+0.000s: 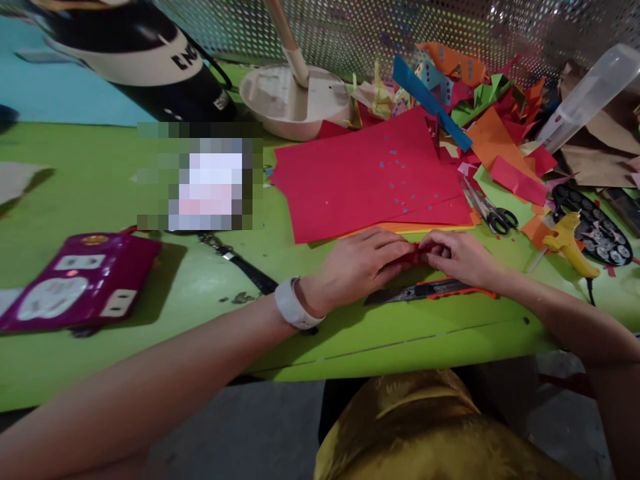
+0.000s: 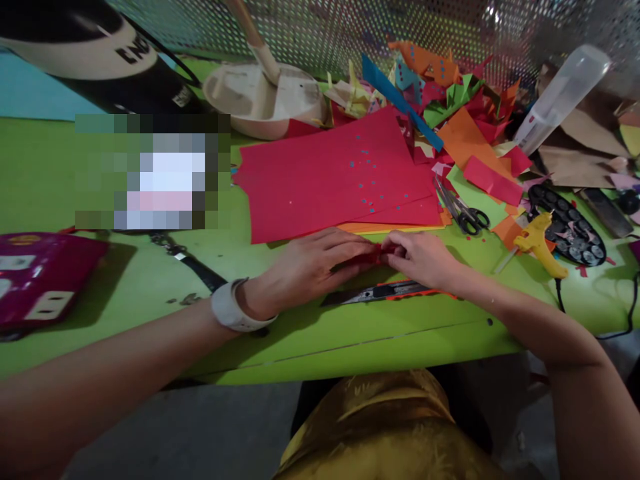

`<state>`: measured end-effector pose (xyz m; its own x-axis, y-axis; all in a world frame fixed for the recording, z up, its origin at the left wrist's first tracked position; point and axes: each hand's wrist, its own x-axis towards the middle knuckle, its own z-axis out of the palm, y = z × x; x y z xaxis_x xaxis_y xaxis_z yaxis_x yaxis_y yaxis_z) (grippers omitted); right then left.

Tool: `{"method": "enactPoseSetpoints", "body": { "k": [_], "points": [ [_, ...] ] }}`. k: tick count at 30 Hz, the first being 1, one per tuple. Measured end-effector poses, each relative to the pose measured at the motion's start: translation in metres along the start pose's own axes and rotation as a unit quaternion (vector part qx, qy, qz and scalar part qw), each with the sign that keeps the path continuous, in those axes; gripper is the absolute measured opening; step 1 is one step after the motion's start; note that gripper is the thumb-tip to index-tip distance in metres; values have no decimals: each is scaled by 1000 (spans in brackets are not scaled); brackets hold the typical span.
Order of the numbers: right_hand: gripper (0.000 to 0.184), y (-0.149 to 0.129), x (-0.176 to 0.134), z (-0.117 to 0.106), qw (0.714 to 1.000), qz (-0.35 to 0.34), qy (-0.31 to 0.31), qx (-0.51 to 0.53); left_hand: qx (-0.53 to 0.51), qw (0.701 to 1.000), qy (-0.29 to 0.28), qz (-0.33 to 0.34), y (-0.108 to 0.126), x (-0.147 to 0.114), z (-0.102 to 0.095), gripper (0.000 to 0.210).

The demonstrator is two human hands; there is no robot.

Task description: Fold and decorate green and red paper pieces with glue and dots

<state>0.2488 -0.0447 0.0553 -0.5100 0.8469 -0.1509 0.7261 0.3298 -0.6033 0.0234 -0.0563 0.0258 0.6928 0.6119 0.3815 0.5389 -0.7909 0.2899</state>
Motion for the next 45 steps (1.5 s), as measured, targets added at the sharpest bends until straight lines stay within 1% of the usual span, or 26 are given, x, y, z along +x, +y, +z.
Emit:
{"method": "enactPoseSetpoints", "body": {
  "k": [4,10,13,15,18,20,24,28,30,32,36,41,42,45],
  "points": [
    [14,1,0,1,1000,-5,7,-10,34,998,8,43,-3,-1,3,34],
    [19,0,0,0,999,0,29,-33,78,996,-14,44,0,0,1,33],
    [17,1,0,-3,998,-2,32,-45,102,994,-16,44,2,1,-1,31],
    [16,1,0,-5,998,-4,31,-57,111,992,-12,55,2,1,-1,31],
    [14,1,0,-7,996,-1,28,-81,107,992,-14,73,1,1,1,30],
    [15,1,0,-8,994,-4,25,-102,95,993,-24,72,-1,-1,3,31],
    [18,0,-3,-13,986,-49,21,-159,71,994,-42,67,-4,-3,5,36],
    [21,-4,-7,-18,976,-73,-15,-204,61,994,-59,62,-4,-3,5,37],
    [22,-6,-8,-21,973,-71,-35,-217,53,995,-65,49,-4,-3,5,38],
    [23,-7,-8,-22,971,-63,-41,-228,41,996,-69,34,-4,-3,4,40],
    [22,-6,-8,-23,969,-56,-41,-237,34,997,-56,30,-5,-2,3,43],
    [22,-8,-7,-25,963,-40,-41,-264,21,999,5,48,-6,0,5,38],
    [23,-9,-7,-26,961,-35,-44,-269,18,999,9,46,-6,1,5,38],
    [24,-11,-7,-29,958,-19,-56,-282,14,999,-2,45,-4,2,5,38]
  ]
}}
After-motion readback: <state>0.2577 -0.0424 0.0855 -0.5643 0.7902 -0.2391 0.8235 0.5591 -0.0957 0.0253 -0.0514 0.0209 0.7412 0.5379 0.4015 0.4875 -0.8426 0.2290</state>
